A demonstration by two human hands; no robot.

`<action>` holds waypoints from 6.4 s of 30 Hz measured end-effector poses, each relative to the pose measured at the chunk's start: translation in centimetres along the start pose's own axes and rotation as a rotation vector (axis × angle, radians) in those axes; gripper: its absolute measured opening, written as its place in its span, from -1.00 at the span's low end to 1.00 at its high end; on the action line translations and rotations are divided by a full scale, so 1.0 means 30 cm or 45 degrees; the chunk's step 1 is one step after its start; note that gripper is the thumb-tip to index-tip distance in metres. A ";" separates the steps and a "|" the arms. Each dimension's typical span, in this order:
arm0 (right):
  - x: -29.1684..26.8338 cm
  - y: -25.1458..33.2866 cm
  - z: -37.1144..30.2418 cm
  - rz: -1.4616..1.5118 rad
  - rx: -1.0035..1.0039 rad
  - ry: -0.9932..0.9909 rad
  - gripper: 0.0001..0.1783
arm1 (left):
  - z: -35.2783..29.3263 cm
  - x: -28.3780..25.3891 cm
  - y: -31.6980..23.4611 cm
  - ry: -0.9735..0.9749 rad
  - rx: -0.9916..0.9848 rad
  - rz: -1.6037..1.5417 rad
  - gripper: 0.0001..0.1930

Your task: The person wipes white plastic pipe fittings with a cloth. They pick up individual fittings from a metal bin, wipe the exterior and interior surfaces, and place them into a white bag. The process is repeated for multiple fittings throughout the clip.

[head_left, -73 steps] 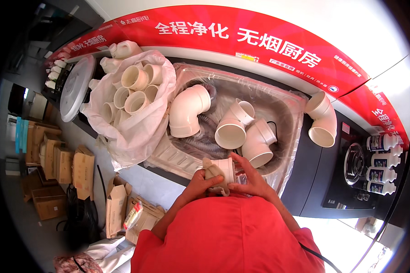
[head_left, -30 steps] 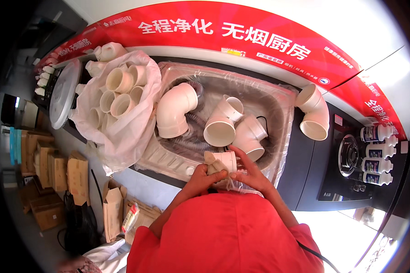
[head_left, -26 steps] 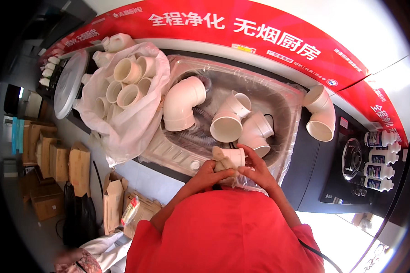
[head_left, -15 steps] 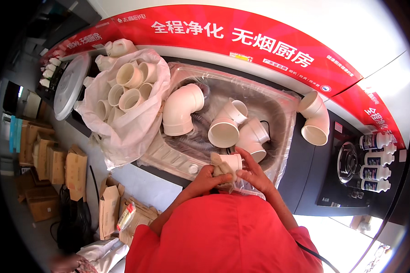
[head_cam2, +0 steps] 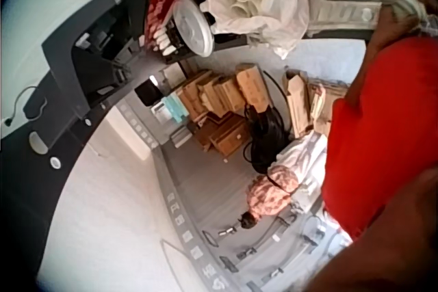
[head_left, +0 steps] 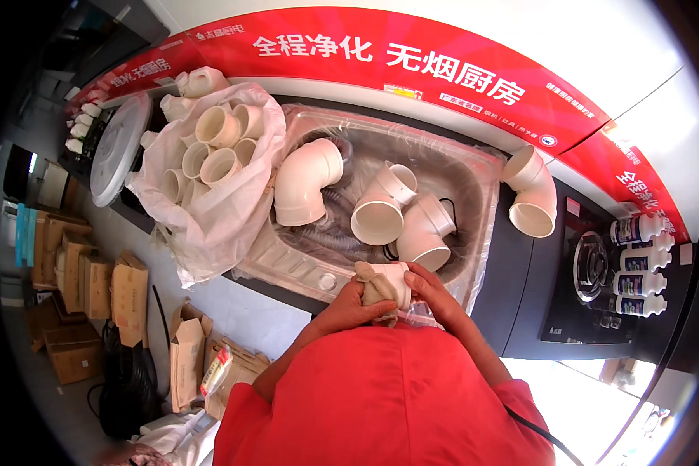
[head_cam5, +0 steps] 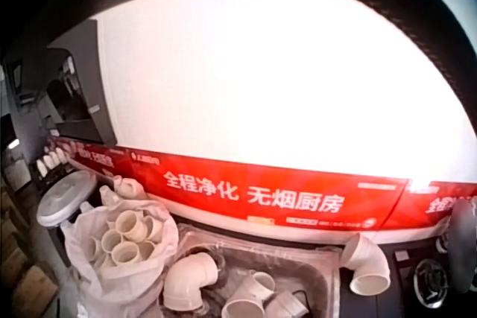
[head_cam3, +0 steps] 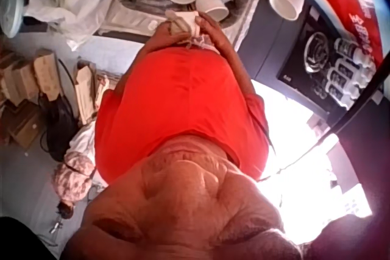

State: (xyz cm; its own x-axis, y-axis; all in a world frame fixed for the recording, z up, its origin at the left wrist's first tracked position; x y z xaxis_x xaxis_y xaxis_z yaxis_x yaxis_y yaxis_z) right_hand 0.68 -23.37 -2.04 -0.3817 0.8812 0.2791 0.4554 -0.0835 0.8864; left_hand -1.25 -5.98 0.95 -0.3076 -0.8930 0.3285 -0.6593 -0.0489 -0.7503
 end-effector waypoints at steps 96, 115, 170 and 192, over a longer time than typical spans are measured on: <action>0.017 -0.025 -0.006 -0.056 -0.044 0.022 -0.35 | 0.008 -0.036 0.086 -0.051 -0.086 -0.173 -0.68; 0.009 -0.044 -0.017 0.001 0.079 0.021 -0.36 | 0.005 -0.028 0.088 -0.053 -0.062 -0.081 -0.65; -0.003 -0.041 0.016 -0.120 -0.141 0.069 -0.26 | 0.018 -0.030 0.080 -0.104 0.081 -0.133 -0.65; 0.036 0.037 0.027 -0.197 -0.275 0.062 -0.28 | 0.011 -0.052 0.056 -0.011 -0.070 -0.274 -0.56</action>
State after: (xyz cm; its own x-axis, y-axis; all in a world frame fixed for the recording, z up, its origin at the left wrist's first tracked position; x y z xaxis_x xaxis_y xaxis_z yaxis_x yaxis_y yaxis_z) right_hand 1.43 -22.14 -1.07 -0.4739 0.8682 0.1472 0.2087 -0.0516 0.9766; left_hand -1.64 -4.82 -1.02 -0.1500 -0.8686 0.4723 -0.7458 -0.2142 -0.6308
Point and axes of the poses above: each hand's wrist, its own z-axis towards the middle knuckle, its own x-axis out of the palm, y = z × x, the point moved 3 cm from there along z, towards the middle knuckle, and after that the axes turned 10 degrees about -x, right-handed, at the moved point
